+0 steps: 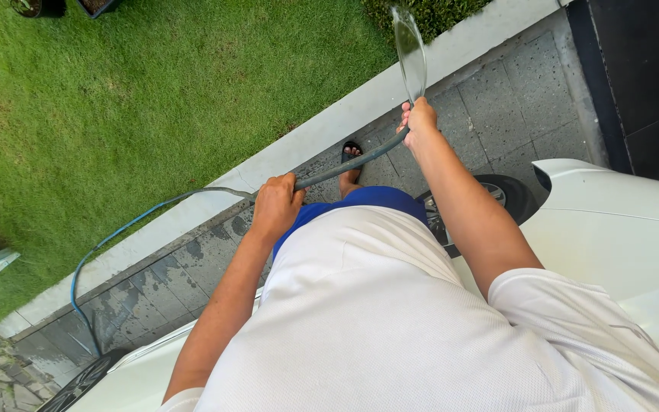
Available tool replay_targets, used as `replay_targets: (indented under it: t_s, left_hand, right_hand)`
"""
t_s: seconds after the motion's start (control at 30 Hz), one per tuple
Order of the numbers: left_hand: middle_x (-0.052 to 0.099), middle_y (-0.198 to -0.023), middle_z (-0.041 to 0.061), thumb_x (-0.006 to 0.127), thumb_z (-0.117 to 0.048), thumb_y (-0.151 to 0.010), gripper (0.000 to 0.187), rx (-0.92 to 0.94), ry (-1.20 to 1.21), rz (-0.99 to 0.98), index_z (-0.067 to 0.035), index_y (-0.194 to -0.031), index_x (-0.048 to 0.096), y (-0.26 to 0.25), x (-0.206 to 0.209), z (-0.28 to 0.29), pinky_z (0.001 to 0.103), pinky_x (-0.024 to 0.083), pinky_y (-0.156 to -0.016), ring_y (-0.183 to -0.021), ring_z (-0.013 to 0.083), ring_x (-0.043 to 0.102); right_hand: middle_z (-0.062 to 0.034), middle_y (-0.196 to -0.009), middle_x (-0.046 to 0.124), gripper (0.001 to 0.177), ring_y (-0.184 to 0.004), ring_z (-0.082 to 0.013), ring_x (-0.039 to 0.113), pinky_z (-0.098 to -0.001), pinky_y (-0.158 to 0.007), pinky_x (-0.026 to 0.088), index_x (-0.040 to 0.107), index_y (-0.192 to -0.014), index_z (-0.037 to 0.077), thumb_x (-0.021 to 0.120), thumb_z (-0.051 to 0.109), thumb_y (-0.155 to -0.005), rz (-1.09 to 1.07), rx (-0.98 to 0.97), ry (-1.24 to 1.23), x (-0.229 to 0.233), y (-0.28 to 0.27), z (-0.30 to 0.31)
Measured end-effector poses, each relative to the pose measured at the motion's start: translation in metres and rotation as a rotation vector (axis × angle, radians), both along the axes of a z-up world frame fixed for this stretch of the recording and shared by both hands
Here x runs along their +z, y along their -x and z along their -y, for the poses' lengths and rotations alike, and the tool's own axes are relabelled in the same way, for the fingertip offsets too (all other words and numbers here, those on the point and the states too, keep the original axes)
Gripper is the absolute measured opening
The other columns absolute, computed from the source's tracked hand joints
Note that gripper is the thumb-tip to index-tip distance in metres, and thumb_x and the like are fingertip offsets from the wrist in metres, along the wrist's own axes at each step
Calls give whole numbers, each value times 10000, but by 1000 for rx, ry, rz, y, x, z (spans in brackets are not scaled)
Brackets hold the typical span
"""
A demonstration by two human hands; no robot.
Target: Watering a car and nearby plants with a hose.
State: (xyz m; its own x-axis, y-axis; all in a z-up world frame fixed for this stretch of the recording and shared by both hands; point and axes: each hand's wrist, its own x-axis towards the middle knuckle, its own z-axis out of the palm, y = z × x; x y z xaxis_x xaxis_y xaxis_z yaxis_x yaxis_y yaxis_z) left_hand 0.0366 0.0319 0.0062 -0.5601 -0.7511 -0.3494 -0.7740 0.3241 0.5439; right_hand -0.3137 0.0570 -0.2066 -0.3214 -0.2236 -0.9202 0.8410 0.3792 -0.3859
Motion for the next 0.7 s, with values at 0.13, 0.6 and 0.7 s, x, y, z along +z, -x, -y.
replay_targets:
  t_s: [0.13, 0.6, 0.7]
  left_hand:
    - [657, -802, 229, 692, -163, -916, 211, -8, 6, 12, 13, -838, 606, -1, -3, 0, 536, 487, -743, -799, 416, 632]
    - [662, -803, 221, 683, -171, -920, 190, -35, 11, -4, -2, -859, 620, 5, -5, 4, 537, 489, -761, -815, 416, 634]
    - [660, -796, 223, 698, -214, -937, 254, -27, 5, -2, 5, -848, 606, 7, -3, 5, 540, 484, -757, -820, 422, 630]
  right_hand:
    - [40, -601, 428, 356, -479, -99, 356, -302, -463, 303, 586, -824, 117, 412, 371, -1003, -97, -55, -5, 12, -2, 0]
    - [20, -633, 417, 302, -505, -123, 370, -323, -462, 307, 608, -846, 93, 460, 339, -941, -327, -215, -34, 45, 2, 4]
    - [18, -633, 436, 306, -500, -124, 375, -322, -458, 318, 611, -845, 97, 458, 343, -943, -330, -183, -30, 39, 5, 6]
